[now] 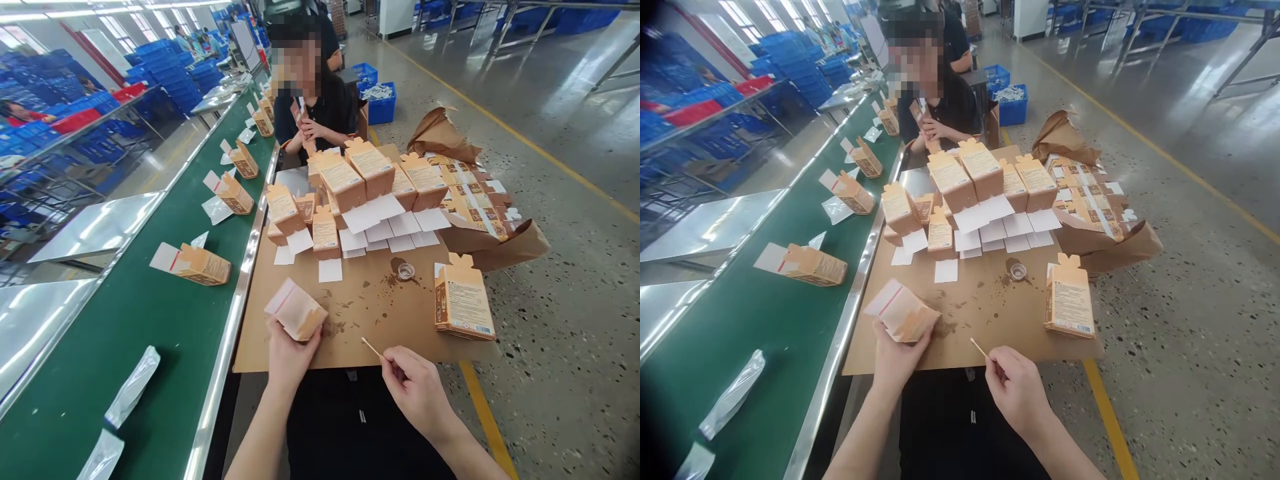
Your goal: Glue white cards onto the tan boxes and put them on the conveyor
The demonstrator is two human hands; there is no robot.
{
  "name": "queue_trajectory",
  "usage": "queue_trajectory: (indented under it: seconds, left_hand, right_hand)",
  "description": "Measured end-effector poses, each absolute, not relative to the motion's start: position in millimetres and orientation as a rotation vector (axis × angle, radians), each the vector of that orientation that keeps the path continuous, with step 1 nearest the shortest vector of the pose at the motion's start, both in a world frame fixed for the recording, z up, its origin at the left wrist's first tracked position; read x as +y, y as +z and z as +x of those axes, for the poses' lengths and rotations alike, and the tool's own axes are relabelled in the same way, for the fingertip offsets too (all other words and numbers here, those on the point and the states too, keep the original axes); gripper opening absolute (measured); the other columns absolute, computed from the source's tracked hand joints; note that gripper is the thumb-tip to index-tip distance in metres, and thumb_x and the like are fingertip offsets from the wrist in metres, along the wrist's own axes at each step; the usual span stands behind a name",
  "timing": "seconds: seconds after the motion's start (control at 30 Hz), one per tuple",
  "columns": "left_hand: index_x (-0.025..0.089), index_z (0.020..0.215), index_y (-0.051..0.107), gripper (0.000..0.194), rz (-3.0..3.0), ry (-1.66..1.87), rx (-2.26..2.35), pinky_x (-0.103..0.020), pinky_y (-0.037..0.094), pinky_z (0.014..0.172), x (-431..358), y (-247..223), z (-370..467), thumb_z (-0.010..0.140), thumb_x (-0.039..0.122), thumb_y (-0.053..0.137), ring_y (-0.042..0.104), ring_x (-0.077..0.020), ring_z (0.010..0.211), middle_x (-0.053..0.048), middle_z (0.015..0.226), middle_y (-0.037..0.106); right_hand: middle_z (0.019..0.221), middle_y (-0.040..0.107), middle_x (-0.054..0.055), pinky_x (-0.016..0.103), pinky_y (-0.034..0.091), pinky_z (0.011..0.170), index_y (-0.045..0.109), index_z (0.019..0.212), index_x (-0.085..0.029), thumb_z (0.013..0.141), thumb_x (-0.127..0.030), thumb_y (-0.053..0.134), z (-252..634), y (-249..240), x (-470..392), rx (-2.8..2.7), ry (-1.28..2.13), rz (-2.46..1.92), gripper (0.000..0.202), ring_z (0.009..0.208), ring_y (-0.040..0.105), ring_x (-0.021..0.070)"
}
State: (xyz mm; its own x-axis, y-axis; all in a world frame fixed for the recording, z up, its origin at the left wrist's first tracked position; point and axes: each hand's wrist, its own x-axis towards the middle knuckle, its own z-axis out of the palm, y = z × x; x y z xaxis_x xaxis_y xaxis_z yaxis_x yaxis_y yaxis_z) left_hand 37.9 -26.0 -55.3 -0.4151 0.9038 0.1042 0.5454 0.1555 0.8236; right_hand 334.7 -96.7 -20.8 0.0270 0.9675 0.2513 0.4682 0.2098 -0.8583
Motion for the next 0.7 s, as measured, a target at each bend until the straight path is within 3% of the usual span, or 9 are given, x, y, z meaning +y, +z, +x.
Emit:
queue_trajectory:
  seconds: [0.1, 0.23, 0.4, 0.53, 0.7]
  left_hand:
    - [0.037, 0.13, 0.051, 0.091, 1.265, 1.215, 2.297, -0.066, 0.071, 0.108, -17.8, -34.9, -20.1, 0.067, 0.062, 0.111, 0.086, -0.051, 0.13, -0.011, 0.128, 0.083]
    - [0.036, 0.122, 0.046, 0.096, 0.905, 1.235, 2.54, -0.074, 0.067, 0.119, -18.2, -10.0, -97.3, 0.058, 0.049, 0.116, 0.083, -0.05, 0.137, -0.007, 0.125, 0.083]
    - [0.036, 0.121, 0.048, 0.097, 0.777, 1.394, 2.448, -0.071, 0.062, 0.13, -4.7, -6.1, -132.0, 0.056, 0.035, 0.119, 0.08, -0.0487, 0.147, -0.01, 0.137, 0.083]
    - [0.03, 0.135, 0.051, 0.092, 0.826, 1.427, 2.339, -0.071, 0.059, 0.137, 9.5, -7.5, -131.0, 0.067, 0.031, 0.114, 0.08, -0.0458, 0.15, -0.014, 0.146, 0.082]
    - [0.024, 0.159, 0.05, 0.115, 0.92, 1.606, 2.365, -0.069, 0.046, 0.15, -21.2, -16.8, -107.1, 0.064, 0.038, 0.114, 0.062, -0.0486, 0.173, -0.024, 0.167, 0.065]
  right_hand:
    - [0.066, 0.065, -0.001, 0.028, 0.05, 0.05, 0.069, 0.08, -0.029, 0.12, -0.036, 0.063, 334.2, -25.4, -97.2, -1.586, 0.731, -1.379, 0.041, 0.052, 0.061, 0.0184]
    - [0.063, 0.065, 0.0, 0.031, 0.051, 0.045, 0.071, 0.079, -0.03, 0.12, -0.046, 0.065, 337.7, -32.2, -96.7, -1.56, 0.733, -1.361, 0.045, 0.048, 0.058, 0.0199]
    - [0.062, 0.064, 0.0, 0.032, 0.051, 0.044, 0.072, 0.078, -0.031, 0.12, -0.05, 0.066, 334.9, -33.7, -90.4, -1.594, 0.73, -1.349, 0.046, 0.047, 0.057, 0.0202]
    - [0.061, 0.064, -0.001, 0.03, 0.052, 0.044, 0.071, 0.077, -0.031, 0.119, -0.05, 0.067, 334.0, -28.3, -83.1, -1.604, 0.71, -1.334, 0.046, 0.047, 0.059, 0.0197]
    - [0.06, 0.067, -0.001, 0.032, 0.054, 0.041, 0.074, 0.08, -0.035, 0.115, -0.05, 0.073, 354.5, -15.9, -81.4, -1.569, 0.637, -1.375, 0.038, 0.043, 0.062, 0.0227]
